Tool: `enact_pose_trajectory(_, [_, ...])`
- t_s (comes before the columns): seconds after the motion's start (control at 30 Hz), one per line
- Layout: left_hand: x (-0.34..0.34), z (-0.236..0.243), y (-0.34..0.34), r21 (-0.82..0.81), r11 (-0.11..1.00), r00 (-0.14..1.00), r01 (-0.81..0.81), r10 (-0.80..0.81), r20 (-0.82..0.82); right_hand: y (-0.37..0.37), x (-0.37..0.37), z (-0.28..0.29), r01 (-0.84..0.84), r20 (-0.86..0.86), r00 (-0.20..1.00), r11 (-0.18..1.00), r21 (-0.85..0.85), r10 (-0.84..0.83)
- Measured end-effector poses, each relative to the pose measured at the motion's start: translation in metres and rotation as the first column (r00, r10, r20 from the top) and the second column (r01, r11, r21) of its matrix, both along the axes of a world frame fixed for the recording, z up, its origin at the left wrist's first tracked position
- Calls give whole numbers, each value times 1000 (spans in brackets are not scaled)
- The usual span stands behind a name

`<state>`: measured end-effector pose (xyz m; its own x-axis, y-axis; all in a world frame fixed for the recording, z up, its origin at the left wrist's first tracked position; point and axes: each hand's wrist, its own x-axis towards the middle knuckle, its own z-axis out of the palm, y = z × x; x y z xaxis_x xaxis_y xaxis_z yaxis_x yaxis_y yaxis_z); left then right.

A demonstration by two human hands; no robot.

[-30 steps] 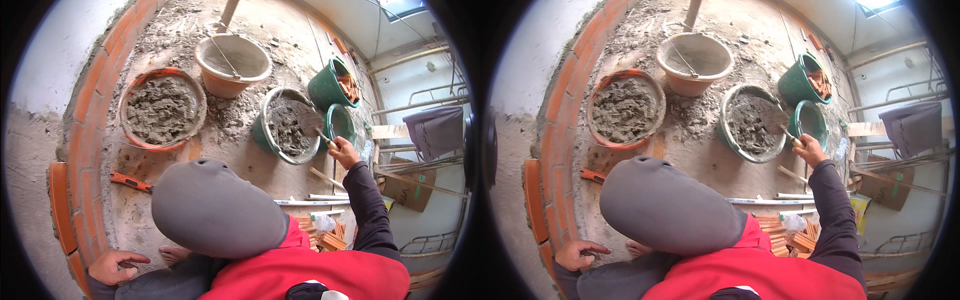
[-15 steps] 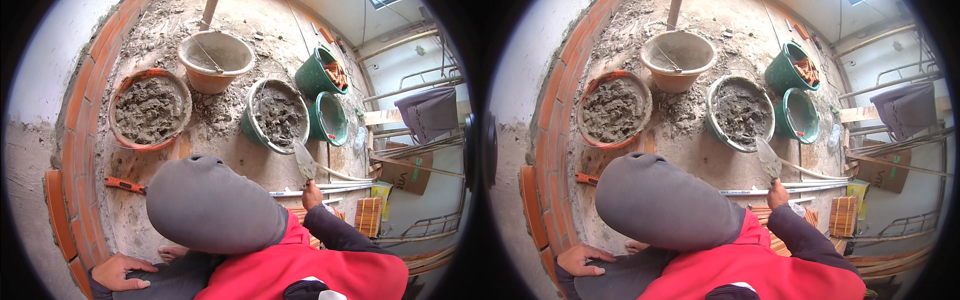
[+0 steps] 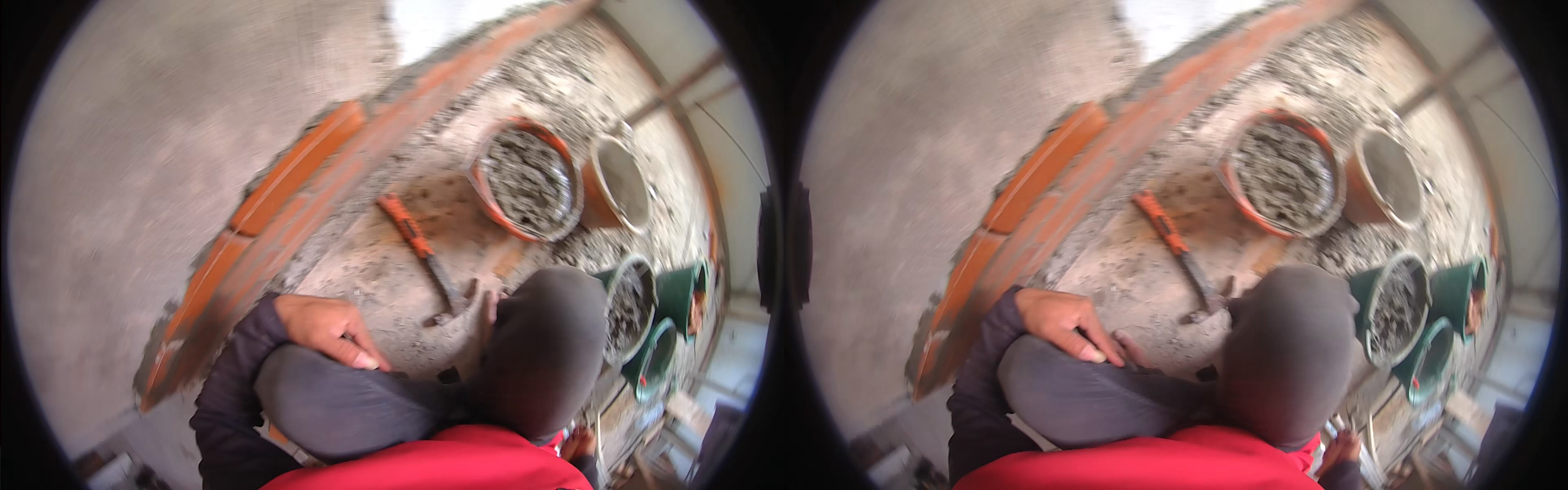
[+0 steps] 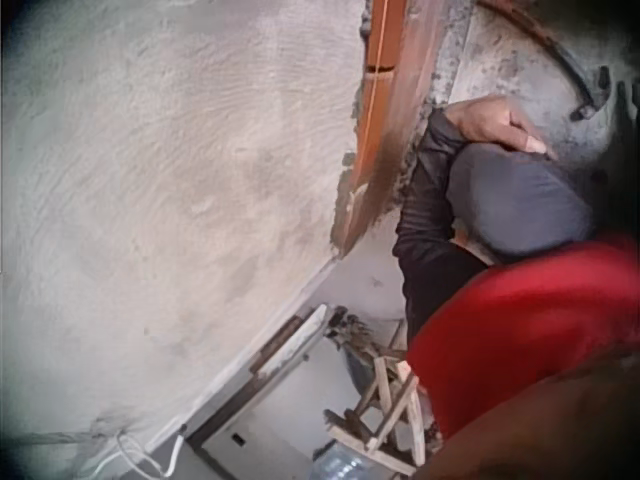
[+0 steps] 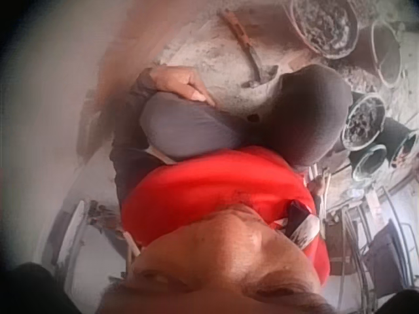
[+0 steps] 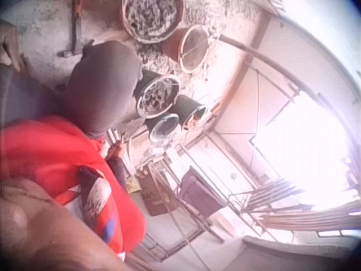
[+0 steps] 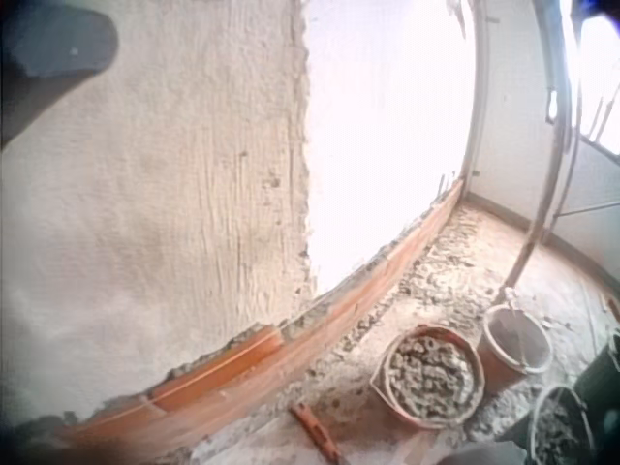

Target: The person applies mortar to the back of a tile and presses it onto a wall. They then use a hammer to tap the tile into position and a trowel to scrape away excess mortar from the gaps.

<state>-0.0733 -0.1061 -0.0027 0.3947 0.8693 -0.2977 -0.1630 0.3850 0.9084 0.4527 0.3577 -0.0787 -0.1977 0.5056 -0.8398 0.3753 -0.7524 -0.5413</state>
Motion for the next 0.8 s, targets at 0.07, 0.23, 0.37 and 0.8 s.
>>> enact_pose_trajectory(0.07, [15, -31, -31, 24, 990, 971, -140, 132, 199, -12, -48, 23, -214, 90, 974, 975, 67, 208])
enact_pose_trajectory(0.23, [81, -99, -71, -77, 849, 711, -522, 483, 511, -29, -191, 140, -814, 361, 573, 461, 353, 736])
enact_pose_trajectory(0.37, [137, -144, -60, -339, 614, 686, -713, 710, -159, -61, -329, 224, -827, 514, 155, -173, 534, 843])
enact_pose_trajectory(0.8, [232, -240, -30, 608, 312, -159, -730, 788, -595, -213, -569, 45, -88, 576, -570, -741, 666, 586])
